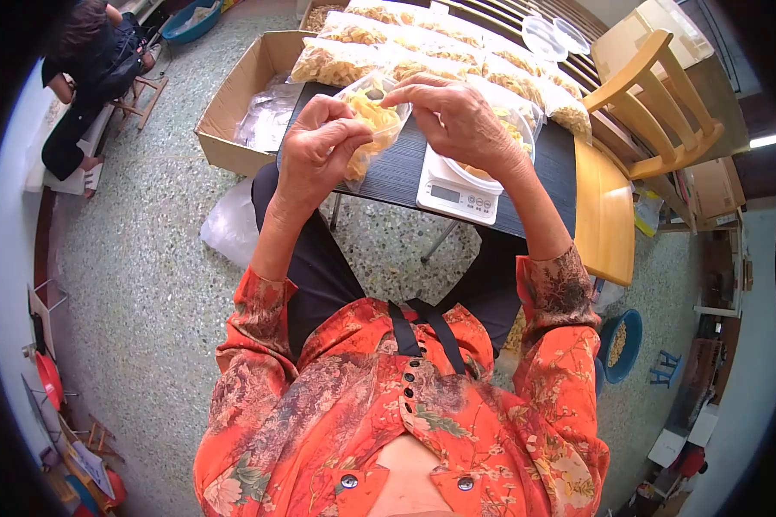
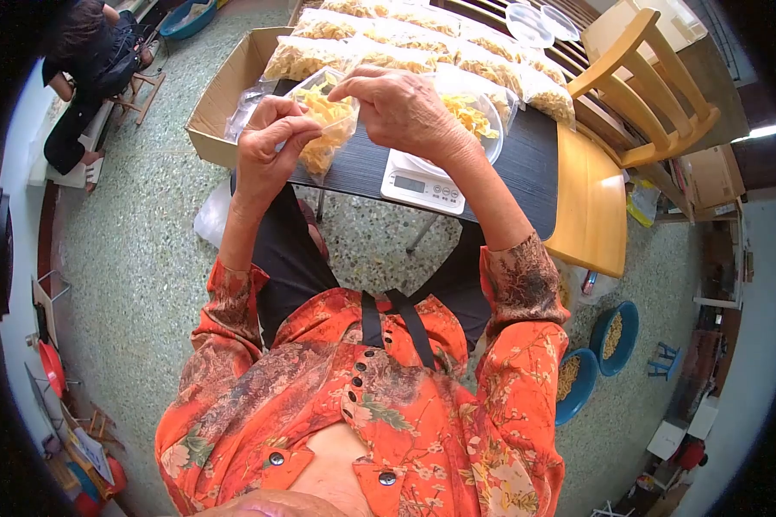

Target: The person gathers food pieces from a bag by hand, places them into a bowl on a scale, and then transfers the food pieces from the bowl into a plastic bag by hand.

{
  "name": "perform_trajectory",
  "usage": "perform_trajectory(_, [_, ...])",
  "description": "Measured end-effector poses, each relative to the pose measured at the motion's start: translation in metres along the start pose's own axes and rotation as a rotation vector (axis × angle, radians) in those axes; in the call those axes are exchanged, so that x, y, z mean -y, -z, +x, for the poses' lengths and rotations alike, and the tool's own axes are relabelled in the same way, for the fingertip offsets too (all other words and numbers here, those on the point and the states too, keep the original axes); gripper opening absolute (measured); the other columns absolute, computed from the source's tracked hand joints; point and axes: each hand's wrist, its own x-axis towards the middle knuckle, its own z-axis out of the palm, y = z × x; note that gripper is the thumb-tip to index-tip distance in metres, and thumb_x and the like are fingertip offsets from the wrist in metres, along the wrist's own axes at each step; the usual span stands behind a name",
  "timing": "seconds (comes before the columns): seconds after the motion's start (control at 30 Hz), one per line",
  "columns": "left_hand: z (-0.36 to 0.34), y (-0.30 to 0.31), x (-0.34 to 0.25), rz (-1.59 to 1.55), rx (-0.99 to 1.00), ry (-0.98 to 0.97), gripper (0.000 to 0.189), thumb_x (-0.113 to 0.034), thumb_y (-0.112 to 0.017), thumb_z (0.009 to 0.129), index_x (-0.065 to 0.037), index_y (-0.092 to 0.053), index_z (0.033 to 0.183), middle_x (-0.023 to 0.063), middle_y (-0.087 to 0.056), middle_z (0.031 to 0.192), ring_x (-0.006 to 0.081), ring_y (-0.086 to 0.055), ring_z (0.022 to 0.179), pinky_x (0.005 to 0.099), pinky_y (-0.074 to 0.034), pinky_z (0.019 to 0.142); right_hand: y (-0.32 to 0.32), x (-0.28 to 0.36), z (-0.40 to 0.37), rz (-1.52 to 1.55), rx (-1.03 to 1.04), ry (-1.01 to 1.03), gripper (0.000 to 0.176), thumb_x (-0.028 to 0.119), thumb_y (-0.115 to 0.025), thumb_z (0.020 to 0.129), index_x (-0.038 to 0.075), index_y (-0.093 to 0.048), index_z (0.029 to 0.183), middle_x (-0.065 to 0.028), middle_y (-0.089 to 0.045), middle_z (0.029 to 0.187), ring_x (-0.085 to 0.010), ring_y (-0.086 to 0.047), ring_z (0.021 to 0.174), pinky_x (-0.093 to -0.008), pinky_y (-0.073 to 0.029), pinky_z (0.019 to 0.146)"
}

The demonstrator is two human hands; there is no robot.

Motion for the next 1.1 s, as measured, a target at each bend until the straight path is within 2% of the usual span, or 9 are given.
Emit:
perform_trajectory(0.1, [0.002,0.001,0.001,-0.038,-0.025,0.018,0.015,0.001,-0.082,0.075,-0.003,-0.076,0.089,0.0077,-0.062,0.089,0.0204,-0.065,0.086,0.0313,-0.053,0.076,0.014,0.021,0.001,0.102,0.257,-0.266,0.028,0.001,-0.066,0.084,0.01,-0.073,0.11,-0.011,-0.072,0.107,-0.0306,-0.07,0.091,-0.0401,-0.055,0.081])
perform_trajectory(0.23, [0.006,-0.002,0.002,-0.083,-0.014,-0.006,0.014,0.001,-0.081,0.076,-0.003,-0.075,0.088,0.007,-0.064,0.09,0.0197,-0.065,0.087,0.0309,-0.053,0.077,-0.014,-0.02,-0.006,-0.13,0.35,-0.04,0.028,0.013,-0.076,0.082,0.01,-0.073,0.11,-0.0127,-0.071,0.102,-0.0332,-0.07,0.091,-0.0397,-0.055,0.079])
perform_trajectory(0.4, [0.024,0.021,0.013,-0.018,0.031,-0.061,0.01,0.002,-0.076,0.083,-0.003,-0.072,0.091,0.0051,-0.068,0.094,0.0163,-0.066,0.081,0.029,-0.054,0.075,-0.001,-0.02,0.012,-0.157,0.19,-0.035,0.011,0.016,-0.07,0.09,0.008,-0.071,0.098,-0.0146,-0.069,0.085,-0.034,-0.069,0.085,-0.0417,-0.054,0.075])
perform_trajectory(0.5, [0.035,0.035,0.017,-0.302,0.285,0.347,0.006,-0.002,-0.068,0.093,-0.003,-0.063,0.098,0.0006,-0.071,0.091,0.0058,-0.059,0.067,0.0237,-0.052,0.062,0.001,-0.022,0.02,-0.154,0.128,0.041,0.015,0.018,-0.067,0.092,0.005,-0.06,0.092,-0.0169,-0.063,0.079,-0.0372,-0.064,0.078,-0.0449,-0.051,0.069])
perform_trajectory(0.63, [0.042,0.03,0.025,-0.253,0.271,0.206,0.014,-0.007,-0.073,0.09,-0.003,-0.067,0.103,-0.0006,-0.068,0.082,0.0059,-0.057,0.065,0.0244,-0.049,0.058,-0.011,-0.022,0.019,-0.158,0.048,0.056,0.015,0.017,-0.067,0.092,0.005,-0.058,0.092,-0.0176,-0.061,0.078,-0.0381,-0.063,0.079,-0.0457,-0.05,0.069])
perform_trajectory(0.8, [0.041,0.025,0.013,0.213,0.619,0.239,0.041,-0.025,-0.083,0.079,-0.016,-0.073,0.118,0.0031,-0.058,0.07,0.0162,-0.056,0.062,0.0326,-0.047,0.061,-0.02,-0.017,0.011,-0.084,0.059,0.059,0.014,0.014,-0.064,0.092,0.003,-0.057,0.09,-0.0177,-0.064,0.085,-0.0385,-0.066,0.086,-0.0473,-0.051,0.076])
perform_trajectory(0.87, [0.037,0.019,0.013,0.269,0.66,0.223,0.043,-0.022,-0.085,0.078,-0.014,-0.074,0.119,0.0037,-0.058,0.077,0.0185,-0.057,0.067,0.0345,-0.049,0.066,-0.021,-0.019,0.007,-0.105,0.049,0.068,0.013,0.013,-0.065,0.092,0.004,-0.056,0.093,-0.0174,-0.063,0.086,-0.0389,-0.066,0.088,-0.047,-0.052,0.076])
perform_trajectory(0.93, [0.034,0.012,0.015,0.189,0.493,-0.12,0.022,-0.023,-0.075,0.086,-0.016,-0.075,0.106,0.0052,-0.063,0.087,0.0268,-0.067,0.077,0.0397,-0.054,0.074,-0.021,-0.021,0.002,-0.094,0.034,0.028,0.014,0.014,-0.065,0.092,0.004,-0.055,0.093,-0.0175,-0.063,0.088,-0.0384,-0.066,0.088,-0.0463,-0.052,0.077])
perform_trajectory(1.1, [0.023,0.013,0.022,0.109,0.619,-0.038,0.02,-0.022,-0.072,0.089,-0.014,-0.075,0.106,0.0058,-0.07,0.119,0.03,-0.071,0.09,0.039,-0.057,0.08,-0.023,-0.018,-0.01,-0.077,0.046,0.018,0.015,0.014,-0.065,0.092,0.003,-0.055,0.094,-0.0175,-0.063,0.089,-0.0377,-0.066,0.088,-0.0451,-0.053,0.077])
